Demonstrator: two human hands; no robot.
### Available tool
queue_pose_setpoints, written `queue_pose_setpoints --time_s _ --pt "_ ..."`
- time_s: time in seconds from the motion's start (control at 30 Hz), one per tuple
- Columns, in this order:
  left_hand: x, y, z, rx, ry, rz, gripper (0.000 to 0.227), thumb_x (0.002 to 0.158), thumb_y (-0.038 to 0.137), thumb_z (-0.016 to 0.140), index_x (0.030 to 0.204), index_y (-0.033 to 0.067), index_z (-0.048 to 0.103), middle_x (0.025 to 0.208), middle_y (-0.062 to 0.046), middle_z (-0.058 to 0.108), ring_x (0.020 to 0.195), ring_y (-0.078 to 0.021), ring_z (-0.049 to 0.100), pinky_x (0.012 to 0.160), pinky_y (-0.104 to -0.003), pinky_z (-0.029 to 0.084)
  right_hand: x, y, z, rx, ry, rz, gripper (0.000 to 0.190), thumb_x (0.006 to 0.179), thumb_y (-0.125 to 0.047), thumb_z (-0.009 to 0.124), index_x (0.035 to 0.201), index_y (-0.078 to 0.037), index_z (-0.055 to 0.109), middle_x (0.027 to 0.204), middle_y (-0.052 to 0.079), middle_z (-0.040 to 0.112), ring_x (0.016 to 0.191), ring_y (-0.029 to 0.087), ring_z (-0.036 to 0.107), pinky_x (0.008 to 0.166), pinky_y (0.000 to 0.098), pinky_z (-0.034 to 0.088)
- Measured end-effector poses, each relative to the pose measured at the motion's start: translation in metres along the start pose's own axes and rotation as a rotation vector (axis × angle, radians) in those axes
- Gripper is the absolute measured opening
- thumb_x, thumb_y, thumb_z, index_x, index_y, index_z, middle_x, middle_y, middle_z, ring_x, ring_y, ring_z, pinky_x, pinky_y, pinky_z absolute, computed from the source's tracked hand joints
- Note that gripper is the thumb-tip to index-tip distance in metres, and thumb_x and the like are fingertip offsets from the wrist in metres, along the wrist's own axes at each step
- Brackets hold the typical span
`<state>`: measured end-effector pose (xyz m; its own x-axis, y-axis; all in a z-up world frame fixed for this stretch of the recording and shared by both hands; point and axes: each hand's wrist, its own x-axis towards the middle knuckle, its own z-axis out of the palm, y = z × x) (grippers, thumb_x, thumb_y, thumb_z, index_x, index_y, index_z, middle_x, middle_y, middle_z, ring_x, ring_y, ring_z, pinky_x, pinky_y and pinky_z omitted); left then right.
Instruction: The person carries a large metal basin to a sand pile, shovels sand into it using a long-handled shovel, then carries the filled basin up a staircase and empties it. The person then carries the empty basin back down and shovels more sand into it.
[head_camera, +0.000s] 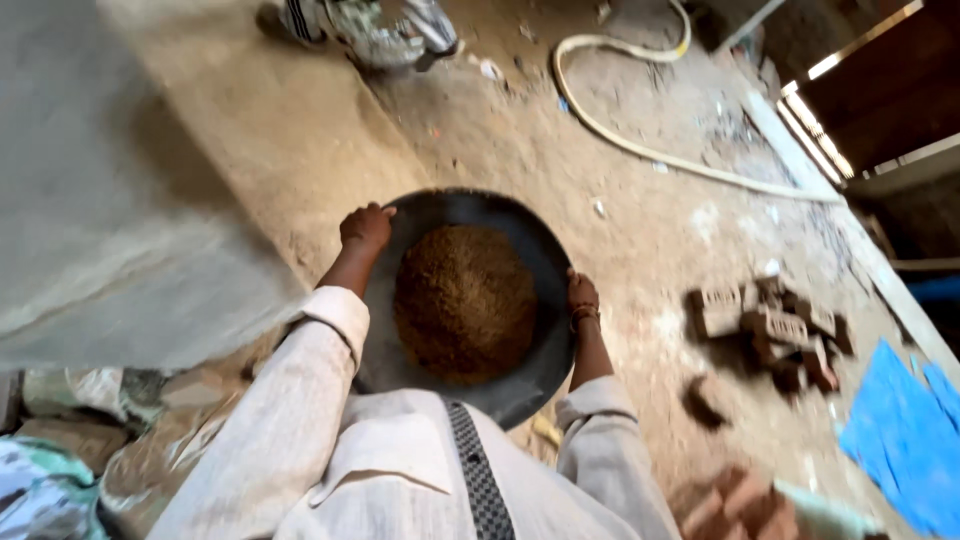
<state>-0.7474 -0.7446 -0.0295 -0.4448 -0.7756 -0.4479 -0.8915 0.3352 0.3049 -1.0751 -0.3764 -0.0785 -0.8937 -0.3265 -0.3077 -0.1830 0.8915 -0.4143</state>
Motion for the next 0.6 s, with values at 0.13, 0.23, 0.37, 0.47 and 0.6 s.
queue_pose_setpoints --time_s 0.13,0.23,0.37,0.47,0.6 --pt "0.058 0.015 0.011 0.034 0.095 -0.021 0.061 0.108 0.058 0.036 0.110 0.0054 0.067 0.095 -0.017 0.072 0.081 -0.0311 0.072 0.065 -0.045 0.058 0.066 -0.022 0.003 -0.016 -0.065 -0.006 0.057 0.105 -0.058 0.040 0.129 -0.014 0.069 0.132 0.016 0.068 0.122 0.040 0.062 0.102 0.0521 0.049" --pt "0.065 0.021 0.001 0.023 0.136 -0.045 0.061 0.108 0.058 0.037 0.110 0.0050 0.067 0.098 -0.019 0.072 0.084 -0.0324 0.072 0.067 -0.046 0.058 0.077 -0.050 -0.006 -0.026 -0.120 -0.005 0.058 0.105 -0.058 0.040 0.130 -0.015 0.068 0.132 0.016 0.067 0.121 0.040 0.062 0.102 0.0523 0.048" --pt "0.091 0.022 -0.011 -0.006 0.185 -0.103 0.061 0.104 0.060 0.038 0.109 0.0059 0.066 0.099 -0.019 0.071 0.086 -0.0310 0.072 0.068 -0.045 0.059 0.116 -0.092 -0.010 0.021 -0.162 -0.036 0.058 0.104 -0.059 0.039 0.130 -0.015 0.067 0.129 0.017 0.069 0.117 0.039 0.065 0.099 0.0524 0.051" --pt "0.087 0.032 -0.041 0.009 0.133 -0.163 0.062 0.108 0.058 0.036 0.111 0.0036 0.066 0.095 -0.019 0.073 0.080 -0.0294 0.075 0.063 -0.043 0.060 0.120 -0.133 -0.021 0.013 -0.207 -0.019 0.059 0.105 -0.058 0.038 0.127 -0.014 0.069 0.124 0.018 0.072 0.113 0.040 0.068 0.096 0.0535 0.052" --pt "0.127 0.019 -0.034 -0.030 0.132 -0.219 0.064 0.107 0.059 0.035 0.111 0.0032 0.065 0.090 -0.017 0.074 0.074 -0.0255 0.075 0.059 -0.041 0.059 0.205 -0.142 0.016 -0.015 -0.200 -0.104 0.058 0.105 -0.058 0.038 0.125 -0.013 0.069 0.124 0.018 0.071 0.112 0.040 0.066 0.093 0.0549 0.051"
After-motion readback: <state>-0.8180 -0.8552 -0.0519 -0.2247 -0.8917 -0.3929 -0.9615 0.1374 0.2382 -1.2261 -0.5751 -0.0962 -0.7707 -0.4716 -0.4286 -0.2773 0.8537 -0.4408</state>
